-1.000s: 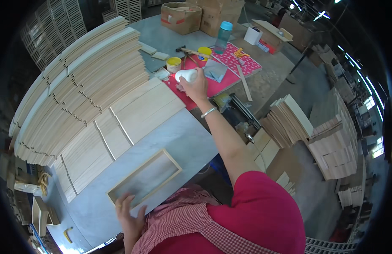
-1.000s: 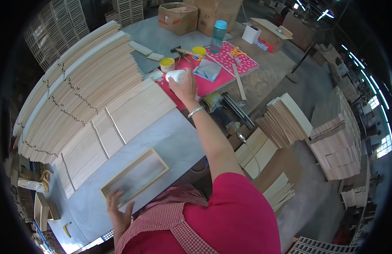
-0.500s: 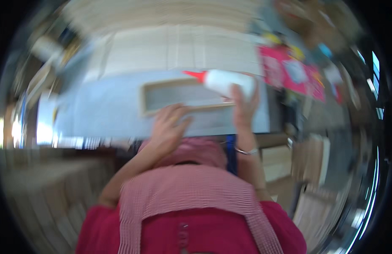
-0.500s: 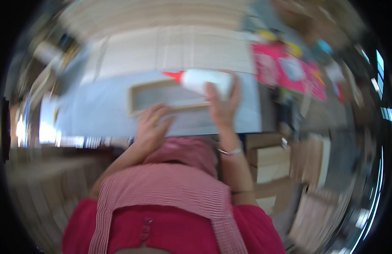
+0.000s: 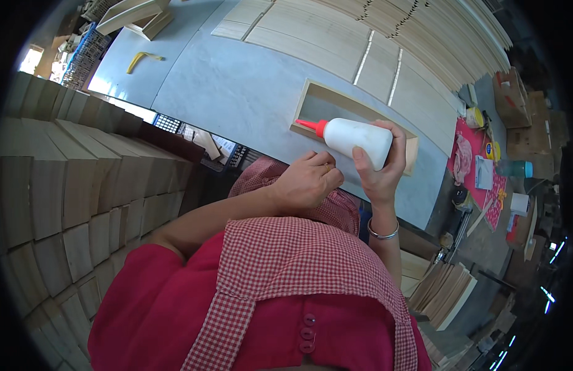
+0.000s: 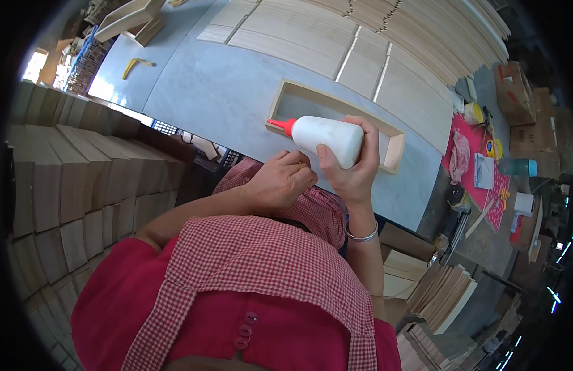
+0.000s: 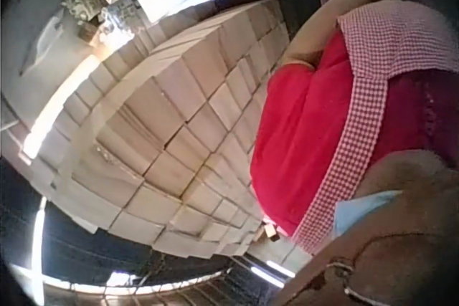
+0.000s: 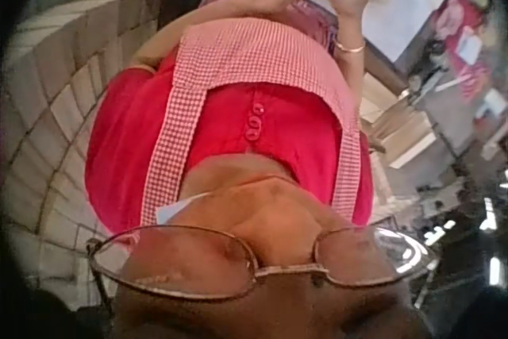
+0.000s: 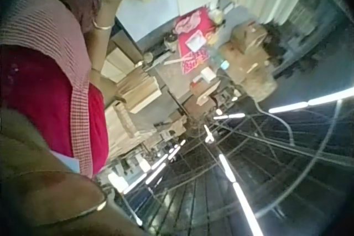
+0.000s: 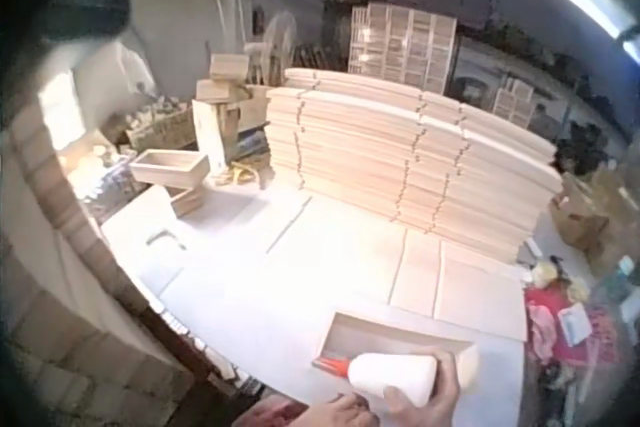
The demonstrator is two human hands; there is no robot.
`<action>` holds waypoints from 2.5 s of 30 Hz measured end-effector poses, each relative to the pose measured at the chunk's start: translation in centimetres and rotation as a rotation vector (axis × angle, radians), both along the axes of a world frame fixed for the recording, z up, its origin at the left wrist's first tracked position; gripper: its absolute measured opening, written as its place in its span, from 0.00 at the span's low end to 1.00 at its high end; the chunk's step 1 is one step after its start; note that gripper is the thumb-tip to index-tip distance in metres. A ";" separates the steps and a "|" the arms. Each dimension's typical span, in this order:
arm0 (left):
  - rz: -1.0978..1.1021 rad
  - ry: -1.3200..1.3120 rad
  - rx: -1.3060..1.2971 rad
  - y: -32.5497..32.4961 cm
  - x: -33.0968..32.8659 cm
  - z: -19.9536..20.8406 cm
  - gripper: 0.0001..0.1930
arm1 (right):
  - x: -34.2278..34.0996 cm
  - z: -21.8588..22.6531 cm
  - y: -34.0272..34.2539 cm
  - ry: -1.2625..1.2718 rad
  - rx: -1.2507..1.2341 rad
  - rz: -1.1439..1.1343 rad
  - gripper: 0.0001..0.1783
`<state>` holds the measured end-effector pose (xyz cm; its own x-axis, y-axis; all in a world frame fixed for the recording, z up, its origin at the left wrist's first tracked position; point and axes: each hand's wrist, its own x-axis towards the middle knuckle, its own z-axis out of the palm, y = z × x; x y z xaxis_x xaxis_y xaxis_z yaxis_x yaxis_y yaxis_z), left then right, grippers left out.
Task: The person assembles small wooden boxes by applying glue to the edges of wooden planks and securing them with a pneumatic nail gun. They repeatedly pick up planks, align them into rectangular frames, apply adhesive, and fasten the joints before stacking the completed boxes.
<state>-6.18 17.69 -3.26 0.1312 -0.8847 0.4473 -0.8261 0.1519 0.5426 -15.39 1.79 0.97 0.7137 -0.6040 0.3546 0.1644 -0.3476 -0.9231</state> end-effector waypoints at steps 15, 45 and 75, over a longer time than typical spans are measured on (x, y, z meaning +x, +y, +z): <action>0.043 0.110 -0.098 0.1 0.4 -0.8 0.08 | 2.7 0.0 -1.1 0.001 -0.158 -0.014 0.31; 0.014 0.228 0.008 -0.5 -0.4 0.3 0.05 | -3.0 0.5 -7.1 0.081 -0.339 -0.406 0.31; -0.069 0.195 0.026 -1.8 -2.1 0.5 0.04 | -14.7 1.5 -9.8 0.147 -0.379 -0.684 0.30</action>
